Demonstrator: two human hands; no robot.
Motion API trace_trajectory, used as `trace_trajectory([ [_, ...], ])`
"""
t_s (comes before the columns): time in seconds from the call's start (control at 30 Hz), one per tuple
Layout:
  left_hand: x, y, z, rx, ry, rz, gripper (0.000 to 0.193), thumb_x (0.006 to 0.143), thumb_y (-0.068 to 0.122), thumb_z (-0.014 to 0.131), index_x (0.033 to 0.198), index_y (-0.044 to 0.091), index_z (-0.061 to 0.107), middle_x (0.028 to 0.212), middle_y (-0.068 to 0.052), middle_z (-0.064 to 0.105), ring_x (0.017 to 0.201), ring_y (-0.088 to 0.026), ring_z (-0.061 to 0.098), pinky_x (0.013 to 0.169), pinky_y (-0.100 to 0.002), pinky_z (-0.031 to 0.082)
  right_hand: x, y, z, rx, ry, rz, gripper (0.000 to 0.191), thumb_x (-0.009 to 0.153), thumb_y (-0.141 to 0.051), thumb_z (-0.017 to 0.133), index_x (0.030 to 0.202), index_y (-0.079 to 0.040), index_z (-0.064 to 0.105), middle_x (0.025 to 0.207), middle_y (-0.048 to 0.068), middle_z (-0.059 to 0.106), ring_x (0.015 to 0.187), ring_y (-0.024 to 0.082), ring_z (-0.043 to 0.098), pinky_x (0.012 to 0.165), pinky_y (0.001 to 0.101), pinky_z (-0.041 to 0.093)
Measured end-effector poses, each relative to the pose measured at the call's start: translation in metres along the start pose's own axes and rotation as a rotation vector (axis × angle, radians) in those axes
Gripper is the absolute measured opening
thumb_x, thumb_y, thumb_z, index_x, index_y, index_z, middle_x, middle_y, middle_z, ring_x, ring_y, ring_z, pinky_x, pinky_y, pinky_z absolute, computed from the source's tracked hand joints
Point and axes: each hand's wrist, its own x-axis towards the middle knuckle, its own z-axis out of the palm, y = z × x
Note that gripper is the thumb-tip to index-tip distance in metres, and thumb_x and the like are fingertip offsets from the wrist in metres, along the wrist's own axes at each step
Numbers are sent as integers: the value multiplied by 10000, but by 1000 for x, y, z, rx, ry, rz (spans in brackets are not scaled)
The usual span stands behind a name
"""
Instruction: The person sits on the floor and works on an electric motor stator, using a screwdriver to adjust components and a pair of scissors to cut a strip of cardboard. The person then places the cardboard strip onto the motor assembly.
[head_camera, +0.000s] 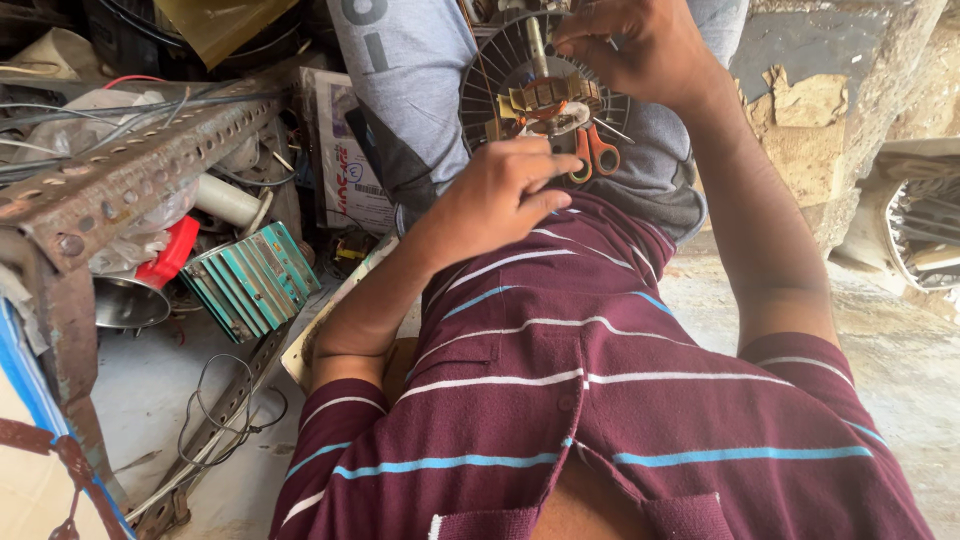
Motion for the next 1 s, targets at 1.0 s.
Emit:
trace_trajectory([
  [1.0,50,-50,-62,494,259,71,163,846,185,804,812,51,715,844,-133,687,824,-317,688,738,-450,530,-73,-80,81,-333,237,56,516,856,-34,828,1352,-24,682,927,68,633,734,216,613,632,349,494],
])
